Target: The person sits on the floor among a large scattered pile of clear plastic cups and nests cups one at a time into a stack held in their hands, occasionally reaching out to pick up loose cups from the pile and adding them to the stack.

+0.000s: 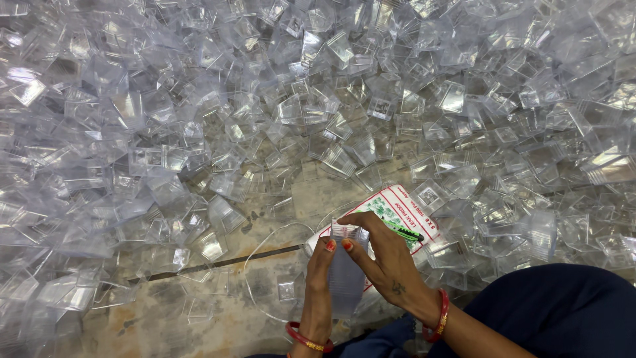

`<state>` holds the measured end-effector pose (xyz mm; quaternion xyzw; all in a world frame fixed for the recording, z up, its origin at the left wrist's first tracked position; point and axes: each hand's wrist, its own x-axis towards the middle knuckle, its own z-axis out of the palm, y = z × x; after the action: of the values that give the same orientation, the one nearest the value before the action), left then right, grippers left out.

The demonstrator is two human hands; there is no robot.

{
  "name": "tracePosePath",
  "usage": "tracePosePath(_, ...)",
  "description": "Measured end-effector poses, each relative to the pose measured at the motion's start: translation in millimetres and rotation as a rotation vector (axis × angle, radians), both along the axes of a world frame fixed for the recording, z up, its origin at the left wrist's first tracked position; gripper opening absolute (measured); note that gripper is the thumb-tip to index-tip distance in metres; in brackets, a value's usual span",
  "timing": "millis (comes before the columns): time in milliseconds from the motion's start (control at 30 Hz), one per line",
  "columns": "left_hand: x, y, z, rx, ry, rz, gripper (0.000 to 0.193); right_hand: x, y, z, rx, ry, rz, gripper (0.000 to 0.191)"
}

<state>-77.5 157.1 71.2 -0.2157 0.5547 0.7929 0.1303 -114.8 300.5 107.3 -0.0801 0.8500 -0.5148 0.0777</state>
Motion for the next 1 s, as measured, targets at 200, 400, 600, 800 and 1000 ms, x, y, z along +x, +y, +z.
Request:
tracePosePath(200, -2.0, 0.1, 1.3, 0.013, 0.018, 0.016, 0.045, 0.3, 1.0, -3.0, -0.035, 0.136, 0.043, 0.044)
tracePosePath(400, -1.5, -1.6, 1.7, -0.051, 0.038, 0.008, 0.045, 0.5, 0.5, -5.5, -0.026, 0.17, 0.062, 0.042)
tracePosePath(600, -2.8, -1.4, 1.1, -0.093, 0.05, 0.02, 0.045, 0.1, 0.7, -4.4, -0.023, 0.187, 0.085, 0.04)
tracePosePath(800, -4.8, -2.7, -4.6, -0.128, 0.135, 0.044, 0.036, 1.4, 1.8, -1.9, -0.027, 0.246, 0.12, 0.04)
tracePosePath(1000, -4.3, -2.4, -12.4, -0.089, 0.183, 0.048, 0.039, 1.7, 4.1, -0.3, -0.049, 0.219, 0.109, 0.032)
